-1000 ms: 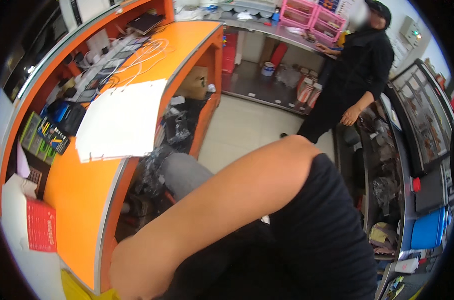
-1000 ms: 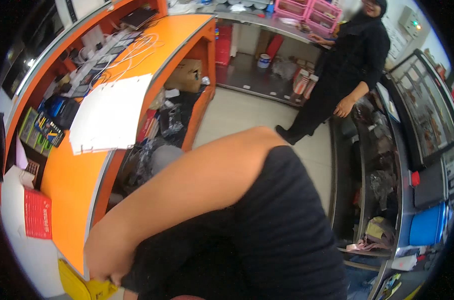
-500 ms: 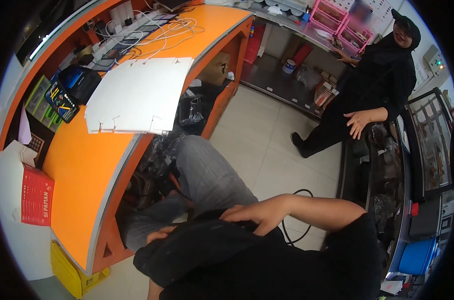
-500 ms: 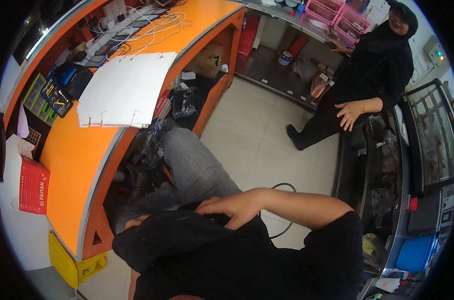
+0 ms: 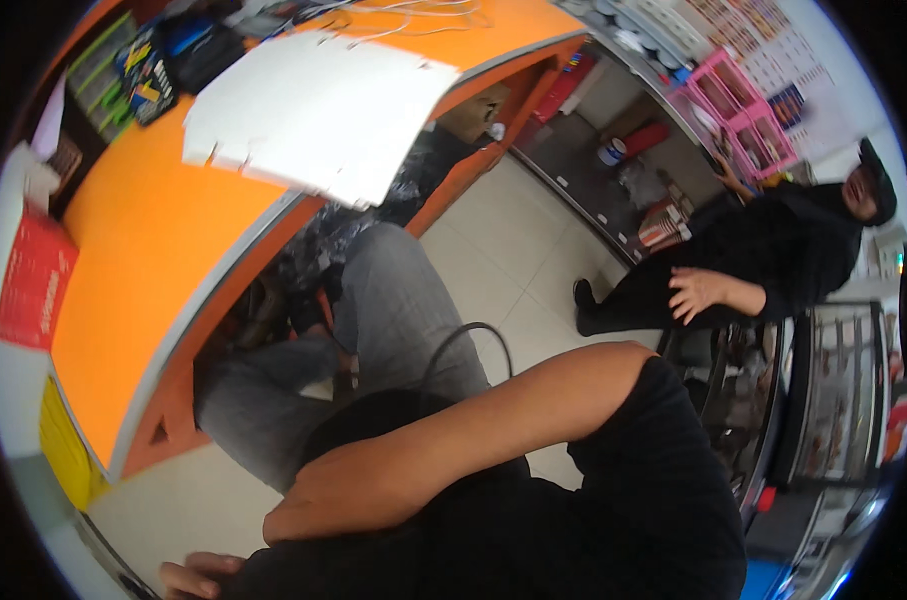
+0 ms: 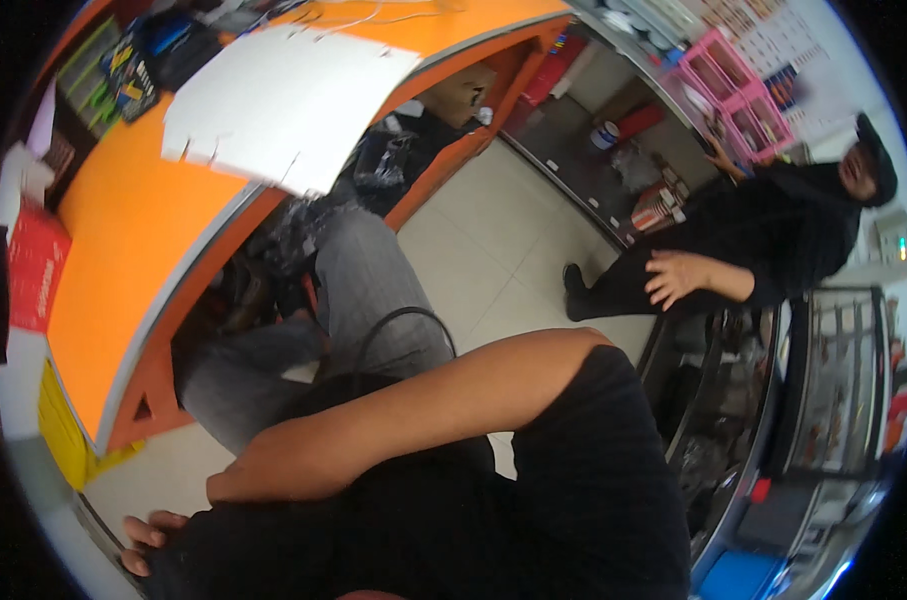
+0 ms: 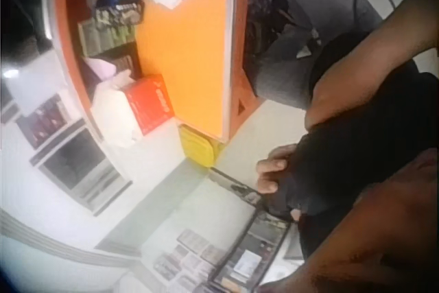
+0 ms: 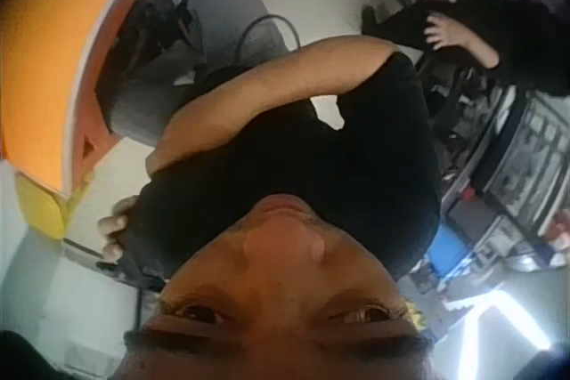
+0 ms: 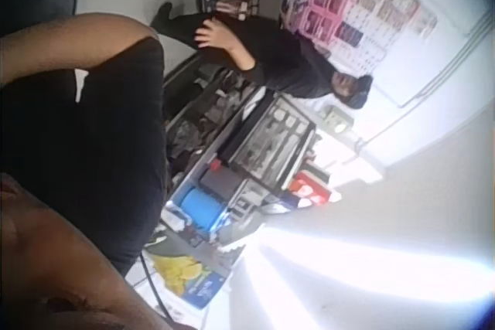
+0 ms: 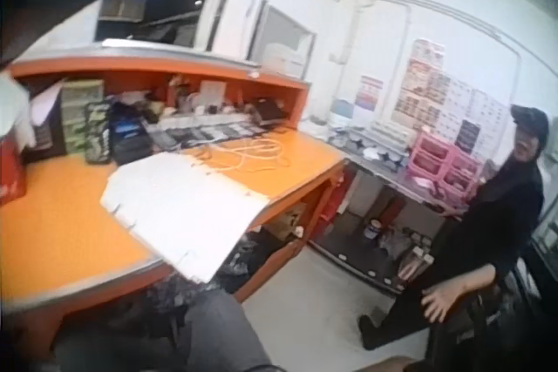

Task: The person handles a black mesh item, takes flat cardboard sheets from the counter, and folds the edges and tabs by hand to assemble a food box.

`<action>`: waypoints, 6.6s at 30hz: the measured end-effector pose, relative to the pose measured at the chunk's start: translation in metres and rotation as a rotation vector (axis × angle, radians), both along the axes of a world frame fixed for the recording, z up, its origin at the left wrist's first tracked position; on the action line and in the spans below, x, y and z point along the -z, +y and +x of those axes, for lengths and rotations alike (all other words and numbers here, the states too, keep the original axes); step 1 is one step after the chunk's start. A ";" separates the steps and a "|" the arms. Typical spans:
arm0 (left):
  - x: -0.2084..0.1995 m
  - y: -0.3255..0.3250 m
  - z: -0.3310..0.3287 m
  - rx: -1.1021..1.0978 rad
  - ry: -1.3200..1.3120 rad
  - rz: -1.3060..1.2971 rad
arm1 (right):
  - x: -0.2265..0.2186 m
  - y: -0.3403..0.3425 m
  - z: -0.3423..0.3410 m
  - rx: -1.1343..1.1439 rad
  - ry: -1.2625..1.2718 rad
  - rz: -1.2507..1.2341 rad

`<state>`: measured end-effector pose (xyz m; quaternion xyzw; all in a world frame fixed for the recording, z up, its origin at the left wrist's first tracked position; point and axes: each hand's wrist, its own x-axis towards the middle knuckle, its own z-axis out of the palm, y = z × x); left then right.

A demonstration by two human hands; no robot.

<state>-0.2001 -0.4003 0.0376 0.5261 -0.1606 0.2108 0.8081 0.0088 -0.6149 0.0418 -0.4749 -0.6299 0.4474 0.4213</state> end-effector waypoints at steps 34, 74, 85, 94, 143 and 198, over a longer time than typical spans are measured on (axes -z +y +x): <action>0.003 0.018 0.027 0.278 0.029 0.173 | 0.030 -0.017 0.005 0.153 -0.109 0.276; -0.001 -0.049 0.033 -0.144 0.004 -0.035 | 0.033 -0.019 0.005 0.168 -0.129 0.269; -0.001 -0.050 0.035 -0.146 0.017 -0.032 | 0.033 -0.022 0.008 0.189 -0.121 0.285; 0.001 -0.051 0.037 -0.181 0.003 -0.025 | 0.037 -0.021 0.007 0.178 -0.106 0.280; 0.016 -0.056 0.097 -0.028 -0.032 0.510 | 0.077 -0.097 0.014 0.390 -0.174 0.124; 0.135 -0.014 0.145 0.178 0.439 0.661 | 0.163 -0.283 -0.027 0.724 0.553 -1.057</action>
